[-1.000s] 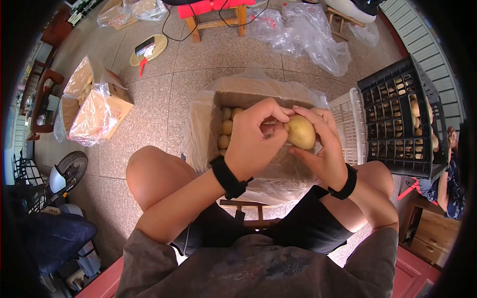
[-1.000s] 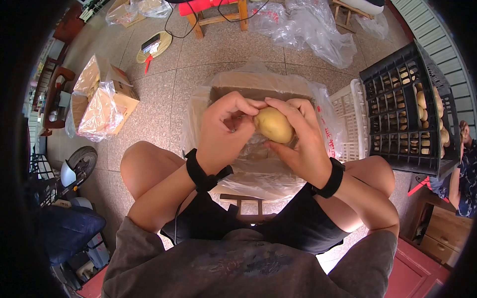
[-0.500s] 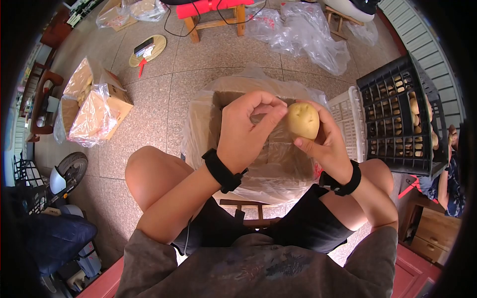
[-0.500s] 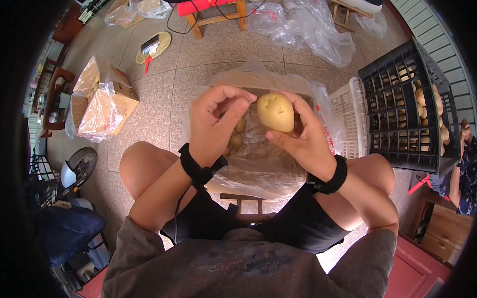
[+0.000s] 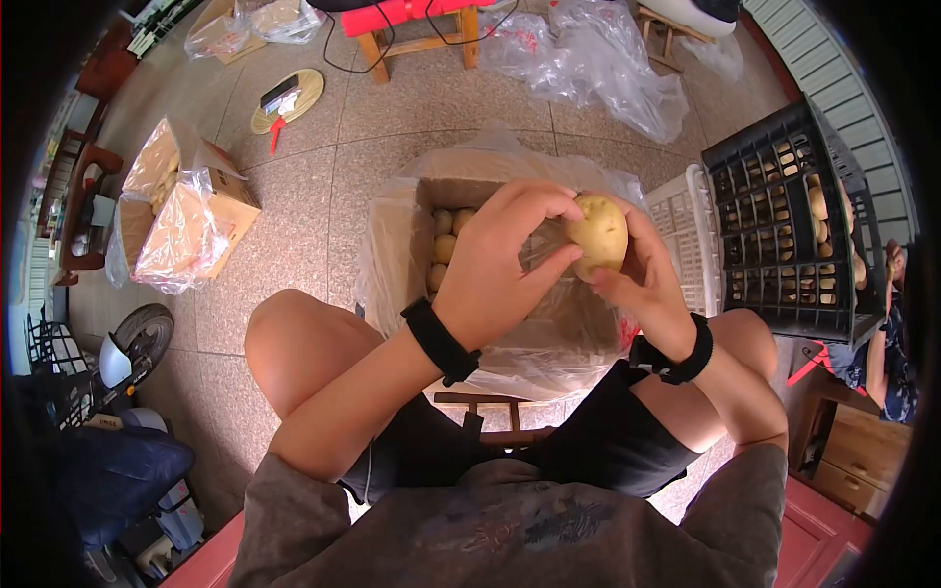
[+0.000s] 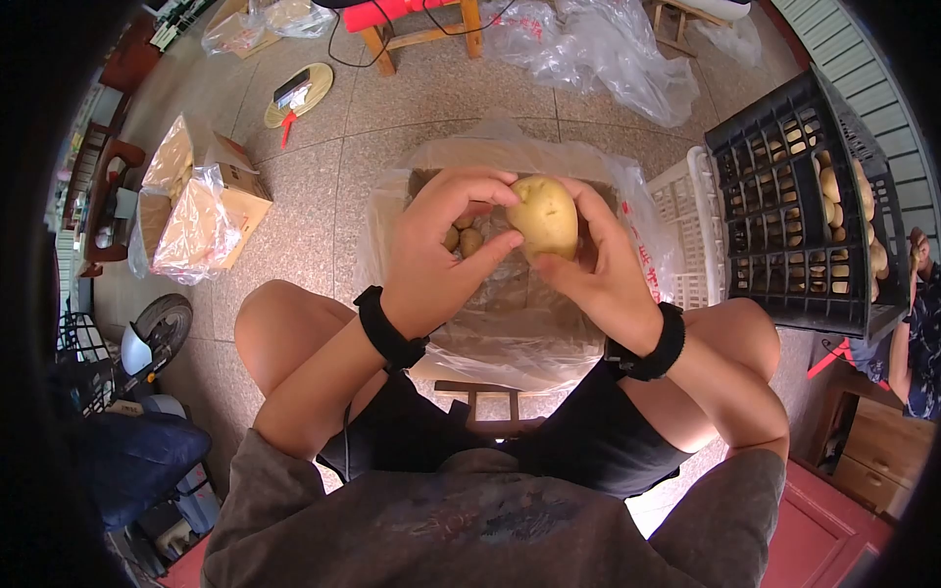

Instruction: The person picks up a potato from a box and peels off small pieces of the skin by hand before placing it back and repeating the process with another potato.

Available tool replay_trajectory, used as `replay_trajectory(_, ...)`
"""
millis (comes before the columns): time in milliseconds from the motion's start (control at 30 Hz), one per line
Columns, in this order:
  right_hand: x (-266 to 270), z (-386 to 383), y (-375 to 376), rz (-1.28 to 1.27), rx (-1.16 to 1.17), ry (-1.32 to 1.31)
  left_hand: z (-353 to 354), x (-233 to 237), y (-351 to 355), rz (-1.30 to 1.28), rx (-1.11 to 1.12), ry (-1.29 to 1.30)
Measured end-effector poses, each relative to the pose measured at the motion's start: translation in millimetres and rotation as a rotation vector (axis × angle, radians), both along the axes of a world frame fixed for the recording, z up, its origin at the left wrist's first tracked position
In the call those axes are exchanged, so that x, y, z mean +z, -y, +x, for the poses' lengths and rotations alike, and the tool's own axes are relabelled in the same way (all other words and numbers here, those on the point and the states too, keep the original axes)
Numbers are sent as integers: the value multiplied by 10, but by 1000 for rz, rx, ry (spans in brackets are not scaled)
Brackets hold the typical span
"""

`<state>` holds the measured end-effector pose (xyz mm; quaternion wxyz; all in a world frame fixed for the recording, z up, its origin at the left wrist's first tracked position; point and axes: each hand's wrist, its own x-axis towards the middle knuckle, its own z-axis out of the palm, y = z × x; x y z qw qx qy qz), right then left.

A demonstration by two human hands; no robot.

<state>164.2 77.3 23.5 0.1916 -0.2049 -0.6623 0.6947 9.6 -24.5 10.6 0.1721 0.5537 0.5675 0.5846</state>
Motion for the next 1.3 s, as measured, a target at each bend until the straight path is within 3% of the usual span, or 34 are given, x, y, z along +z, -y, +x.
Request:
replay_trajectory(167,10,65,-53,-139,72,13,-1,-2,19,10,6,-19)
replay_trajectory(233,-3,54,-49,-136,65,-8,-2,41,34,22,-3,-179)
replay_trajectory(567,-11,53,-38,-129,42,-26,42,-17,19,50,-14,-173)
replay_trajectory(733,-25,37,-35,-91,31,-20,3,-10,18,21,23,-354)
replay_trajectory(1300,-28,13,-21,-112,16,-4,-19,-1,29,10,83,-330)
